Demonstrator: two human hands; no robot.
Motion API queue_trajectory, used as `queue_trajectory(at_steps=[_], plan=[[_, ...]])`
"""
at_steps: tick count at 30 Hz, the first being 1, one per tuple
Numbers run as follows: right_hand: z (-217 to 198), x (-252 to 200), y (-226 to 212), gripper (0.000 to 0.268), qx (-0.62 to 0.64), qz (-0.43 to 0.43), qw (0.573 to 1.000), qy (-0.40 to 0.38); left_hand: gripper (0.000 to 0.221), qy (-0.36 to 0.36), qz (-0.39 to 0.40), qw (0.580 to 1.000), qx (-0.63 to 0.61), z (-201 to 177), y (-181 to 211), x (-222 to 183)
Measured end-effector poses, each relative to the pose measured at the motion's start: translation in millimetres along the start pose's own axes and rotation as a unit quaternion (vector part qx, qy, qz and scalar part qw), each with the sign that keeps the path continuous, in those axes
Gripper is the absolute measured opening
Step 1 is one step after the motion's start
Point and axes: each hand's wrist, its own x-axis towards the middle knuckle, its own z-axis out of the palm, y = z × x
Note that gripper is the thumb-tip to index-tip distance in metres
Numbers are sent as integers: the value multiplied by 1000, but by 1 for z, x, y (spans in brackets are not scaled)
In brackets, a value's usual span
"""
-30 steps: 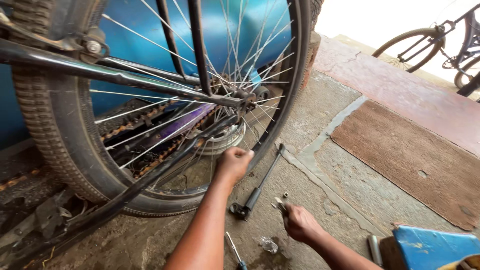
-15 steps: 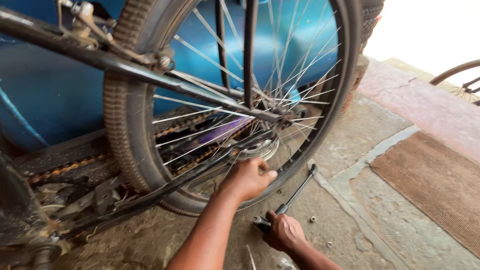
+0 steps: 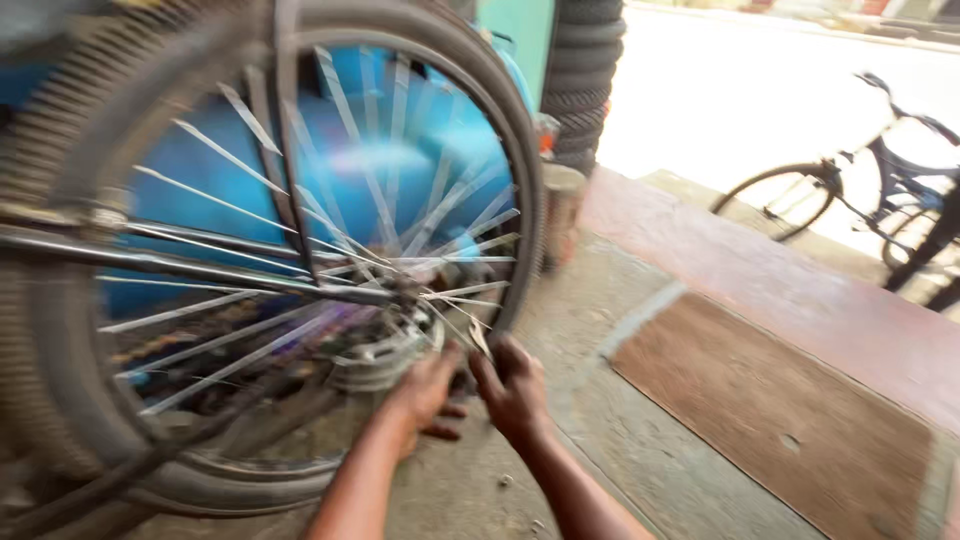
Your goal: The person repairs the rear wheel assembly of a bicycle by first loosening a bolt with a screwdriver and then using a hammer and a wrench to adjust and secure a metal bracket and rod to the wheel axle.
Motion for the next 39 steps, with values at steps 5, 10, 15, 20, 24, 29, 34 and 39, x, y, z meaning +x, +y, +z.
queue_trajectory(at_steps=[5,10,15,20,24,29,34,39], plan=[[-69,92,-57,23,547,163,804,166,59,106,-35,994,-17,25,-10,-2],[-166,145,-93,43,655,81,740,130,56,157,-3,988,2,23,-26,16],[-106,125,-49,38,501,285,816,33,43,227,99,954,170,15,-13,25],[-51,97,-39,27,557,382,737,15,31,185,120,972,-79,15,21,-11],[-48,88,-57,29,458,388,798,56,28,187,92,975,-82,15,42,-25],[-51,84,-68,26,406,347,845,28,27,206,121,963,-122,12,52,-24],[-43,71,-51,24,359,317,878,9,27,284,154,943,-76,27,46,-15],[-30,63,-52,23,59,177,974,-132,26,334,156,924,-104,35,48,-16]])
